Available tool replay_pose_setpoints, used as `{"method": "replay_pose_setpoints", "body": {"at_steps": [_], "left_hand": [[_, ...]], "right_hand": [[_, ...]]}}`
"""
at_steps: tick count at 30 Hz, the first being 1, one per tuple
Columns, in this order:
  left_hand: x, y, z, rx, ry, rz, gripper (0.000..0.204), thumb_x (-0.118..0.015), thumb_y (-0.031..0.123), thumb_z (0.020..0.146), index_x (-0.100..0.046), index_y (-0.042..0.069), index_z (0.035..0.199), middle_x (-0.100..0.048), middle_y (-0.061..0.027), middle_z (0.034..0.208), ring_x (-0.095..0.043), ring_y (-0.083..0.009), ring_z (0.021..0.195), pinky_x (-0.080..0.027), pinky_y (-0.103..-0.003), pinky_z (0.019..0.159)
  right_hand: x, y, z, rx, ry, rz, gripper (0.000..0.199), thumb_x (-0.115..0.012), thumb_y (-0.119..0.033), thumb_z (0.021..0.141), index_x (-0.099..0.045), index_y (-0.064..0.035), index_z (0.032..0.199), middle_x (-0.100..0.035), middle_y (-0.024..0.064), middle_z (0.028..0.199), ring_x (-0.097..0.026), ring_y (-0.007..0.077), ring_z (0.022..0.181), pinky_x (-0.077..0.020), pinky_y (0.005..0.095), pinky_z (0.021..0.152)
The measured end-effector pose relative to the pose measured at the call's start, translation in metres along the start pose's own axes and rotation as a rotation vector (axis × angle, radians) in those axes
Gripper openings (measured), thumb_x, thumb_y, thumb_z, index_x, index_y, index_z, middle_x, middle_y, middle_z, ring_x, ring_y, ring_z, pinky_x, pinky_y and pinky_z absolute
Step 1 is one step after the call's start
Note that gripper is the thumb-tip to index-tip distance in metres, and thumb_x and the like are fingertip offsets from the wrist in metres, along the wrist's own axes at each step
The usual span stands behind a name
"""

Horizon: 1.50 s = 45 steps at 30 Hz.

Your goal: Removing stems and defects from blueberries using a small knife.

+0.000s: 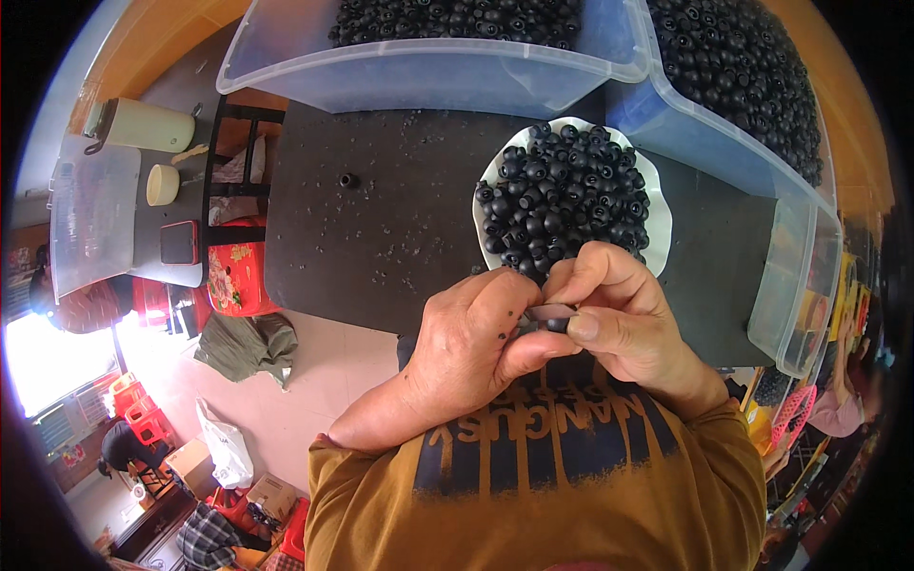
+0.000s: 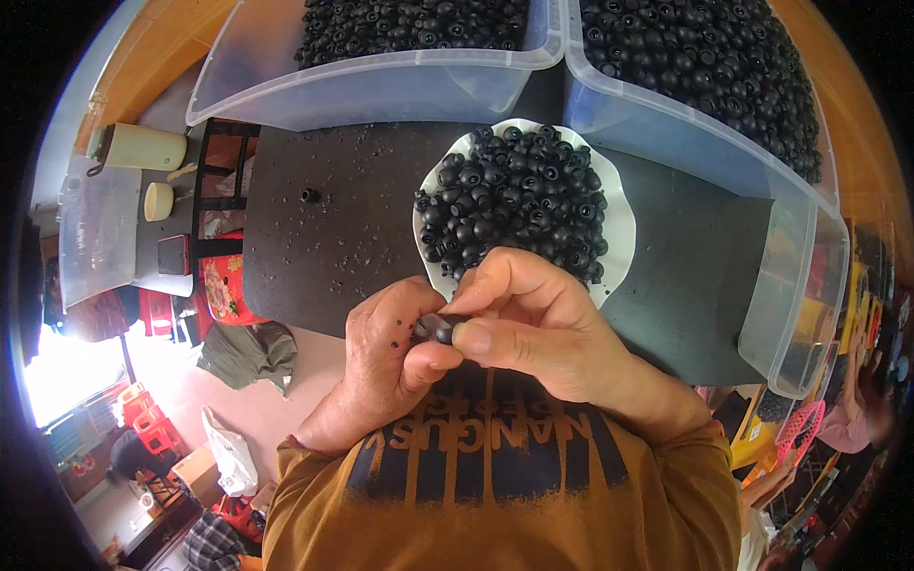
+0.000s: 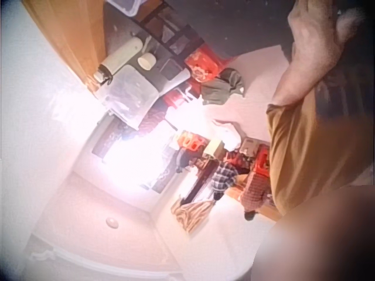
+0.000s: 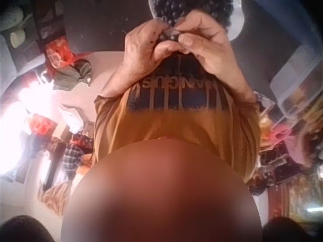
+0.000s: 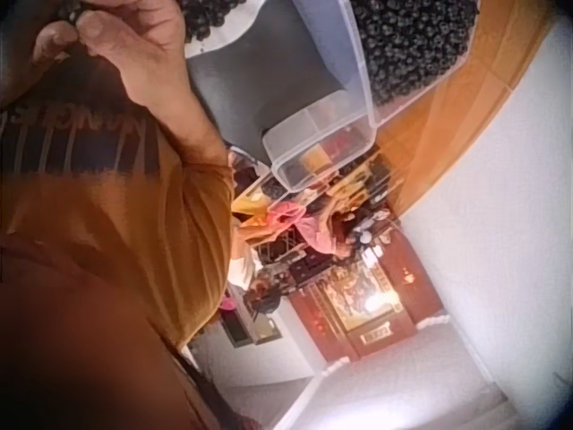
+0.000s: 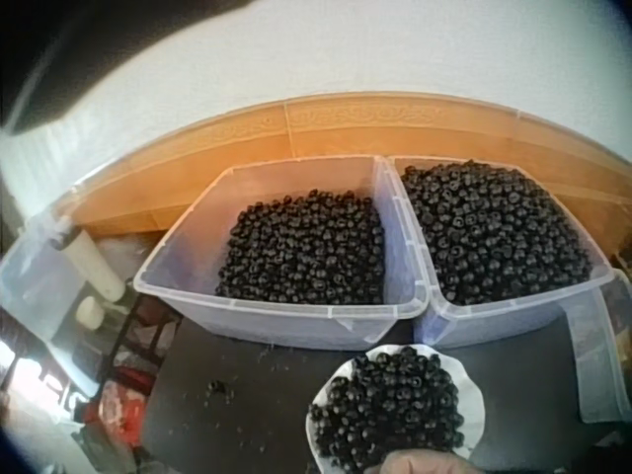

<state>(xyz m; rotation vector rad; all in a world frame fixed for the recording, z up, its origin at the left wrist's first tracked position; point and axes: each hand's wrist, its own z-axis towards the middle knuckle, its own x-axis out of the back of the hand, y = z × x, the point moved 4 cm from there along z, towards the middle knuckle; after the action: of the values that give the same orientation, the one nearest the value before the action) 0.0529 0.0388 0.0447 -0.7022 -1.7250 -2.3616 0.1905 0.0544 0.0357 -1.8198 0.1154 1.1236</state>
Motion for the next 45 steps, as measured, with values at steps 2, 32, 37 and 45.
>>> {"method": "replay_pose_setpoints", "body": {"at_steps": [2, 32, 37, 45], "left_hand": [[0.000, -0.001, 0.001, -0.006, 0.027, 0.002, 0.047, -0.058, 0.049, 0.077, -0.049, 0.004, 0.084, -0.050, -0.0080, 0.062, -0.052, -0.0265, 0.052, -0.042, -0.034, 0.045], [0.014, -0.015, -0.026, 0.177, 0.037, -0.007, 0.044, -0.060, 0.045, 0.080, -0.051, 0.003, 0.074, -0.050, -0.0090, 0.060, -0.051, -0.0273, 0.052, -0.040, -0.034, 0.047], [0.025, -0.019, -0.034, 0.260, 0.084, -0.080, 0.039, -0.060, 0.040, 0.082, -0.052, 0.002, 0.076, -0.051, -0.0100, 0.062, -0.052, -0.0272, 0.053, -0.040, -0.033, 0.047], [0.028, -0.023, -0.035, 0.277, 0.041, -0.039, 0.035, -0.058, 0.034, 0.085, -0.052, 0.001, 0.077, -0.052, -0.0115, 0.062, -0.053, -0.0276, 0.054, -0.041, -0.033, 0.049]], "right_hand": [[0.002, 0.001, 0.001, -0.006, 0.020, 0.017, 0.010, -0.057, -0.005, 0.086, -0.053, -0.0039, 0.095, -0.055, 0.0030, 0.093, -0.051, 0.0050, 0.078, -0.0416, 0.0193, 0.068], [-0.024, -0.107, 0.053, 0.516, 0.330, -0.169, 0.051, -0.052, -0.027, 0.089, -0.035, 0.0029, 0.126, -0.055, 0.0171, 0.104, -0.051, 0.0129, 0.069, -0.0422, 0.0247, 0.064], [-0.034, -0.079, 0.061, 0.397, 0.077, -0.921, 0.035, -0.055, -0.015, 0.084, -0.048, 0.0005, 0.115, -0.056, 0.0124, 0.108, -0.053, 0.0135, 0.080, -0.0434, 0.0270, 0.071], [-0.023, -0.031, 0.102, 0.315, -0.194, -2.001, 0.020, -0.062, -0.013, 0.076, -0.059, -0.0019, 0.093, -0.058, 0.0096, 0.087, -0.054, 0.0281, 0.087, -0.0433, 0.0369, 0.076]]}}
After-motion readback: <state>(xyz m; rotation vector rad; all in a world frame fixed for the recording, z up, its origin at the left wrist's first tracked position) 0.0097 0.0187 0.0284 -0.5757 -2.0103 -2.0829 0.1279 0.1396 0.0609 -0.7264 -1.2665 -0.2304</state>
